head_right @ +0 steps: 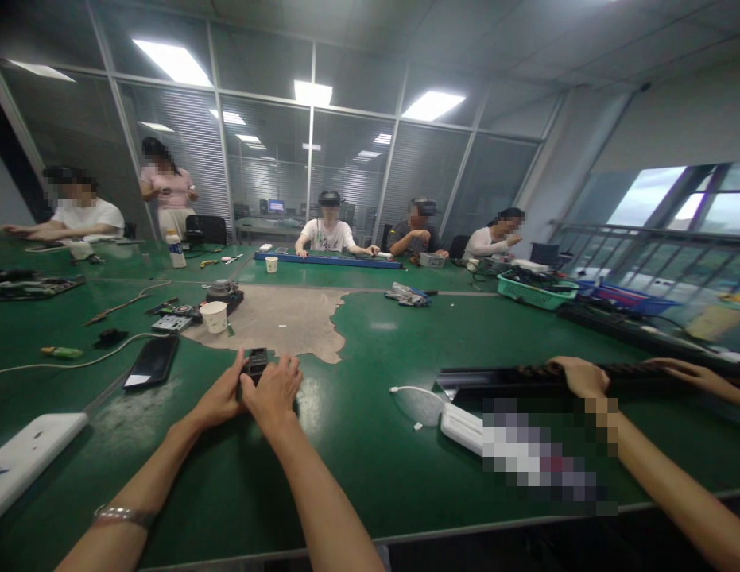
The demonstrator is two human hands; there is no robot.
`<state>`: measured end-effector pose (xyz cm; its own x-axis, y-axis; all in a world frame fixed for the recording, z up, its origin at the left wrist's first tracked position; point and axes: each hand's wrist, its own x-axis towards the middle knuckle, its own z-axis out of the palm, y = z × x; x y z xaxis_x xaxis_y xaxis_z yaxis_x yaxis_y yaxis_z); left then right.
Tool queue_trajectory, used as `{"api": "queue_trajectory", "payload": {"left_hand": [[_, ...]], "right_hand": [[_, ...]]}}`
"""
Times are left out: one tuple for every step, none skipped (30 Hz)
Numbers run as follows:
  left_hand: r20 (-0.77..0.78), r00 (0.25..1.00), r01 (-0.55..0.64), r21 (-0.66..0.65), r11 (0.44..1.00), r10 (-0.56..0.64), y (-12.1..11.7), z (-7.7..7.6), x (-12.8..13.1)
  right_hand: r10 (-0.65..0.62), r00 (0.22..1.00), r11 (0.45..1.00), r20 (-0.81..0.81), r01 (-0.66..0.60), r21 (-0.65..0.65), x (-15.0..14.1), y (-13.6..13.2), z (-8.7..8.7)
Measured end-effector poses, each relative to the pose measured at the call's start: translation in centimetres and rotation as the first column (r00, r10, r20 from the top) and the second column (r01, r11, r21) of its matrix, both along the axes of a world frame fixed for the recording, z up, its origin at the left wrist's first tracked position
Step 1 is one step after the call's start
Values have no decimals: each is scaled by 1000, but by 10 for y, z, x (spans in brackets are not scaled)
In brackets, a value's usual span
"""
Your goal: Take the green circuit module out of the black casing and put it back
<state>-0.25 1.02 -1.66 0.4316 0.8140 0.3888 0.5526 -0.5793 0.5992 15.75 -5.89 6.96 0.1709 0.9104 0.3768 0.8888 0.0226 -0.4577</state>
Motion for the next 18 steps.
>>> {"api": "queue_trajectory", "payload": {"left_hand": [[-6,1000,-1,-6,1000,1,-1,1,0],[-14,1000,-5,-12,1000,5,-1,3,0],[-20,1000,-11,-17,1000,10,-2,4,1],[-25,1000,-16,-19,1000,15,-2,5,1],[-27,999,-17,-18,1000,16,-2,7,1],[-29,999,-13,-15,1000,13,-3,8,1],[-30,1000,-7,-12,1000,7,-3,8,1],[-32,1000,0,-10,1000,0,-3,9,1],[-33,999,5,-9,1000,-5,-4,9,1],[-35,999,8,-10,1000,-8,-4,9,1],[-36,999,8,-13,1000,-9,-4,9,1],[-36,999,7,-16,1000,-7,-4,9,1],[-36,999,5,-19,1000,-6,-4,9,0],[-35,999,3,-20,1000,-4,-4,9,0],[-33,999,1,-21,1000,-2,-4,10,0],[-32,999,0,-20,1000,-1,-5,10,0],[-32,999,0,-21,1000,-1,-5,10,1],[-33,999,0,-22,1000,-1,-5,11,1]], "right_hand": [[-2,1000,1000,-12,2,18,1,0,5],[-4,1000,999,-27,5,33,3,1,10],[-5,999,999,-42,7,45,6,1,16],[-6,998,998,-56,9,55,11,2,22],[-7,998,998,-67,12,66,16,2,26],[-13,997,997,-73,18,76,23,2,30],[-25,997,996,-73,31,85,31,2,31],[-41,997,994,-69,48,94,39,2,32],[-62,996,992,-62,68,104,48,1,30],[-79,995,990,-53,85,111,57,-1,27],[-100,994,988,-43,104,117,65,-3,22],[-124,992,985,-32,127,116,72,-5,16],[-143,989,984,-19,145,108,79,-7,10],[-160,987,982,-6,159,98,84,-10,4],[-172,985,982,8,170,84,88,-12,-3],[-180,983,982,21,178,69,91,-14,-9],[-185,982,982,35,183,56,93,-16,-14],[-189,981,982,50,186,43,94,-18,-19]]}}
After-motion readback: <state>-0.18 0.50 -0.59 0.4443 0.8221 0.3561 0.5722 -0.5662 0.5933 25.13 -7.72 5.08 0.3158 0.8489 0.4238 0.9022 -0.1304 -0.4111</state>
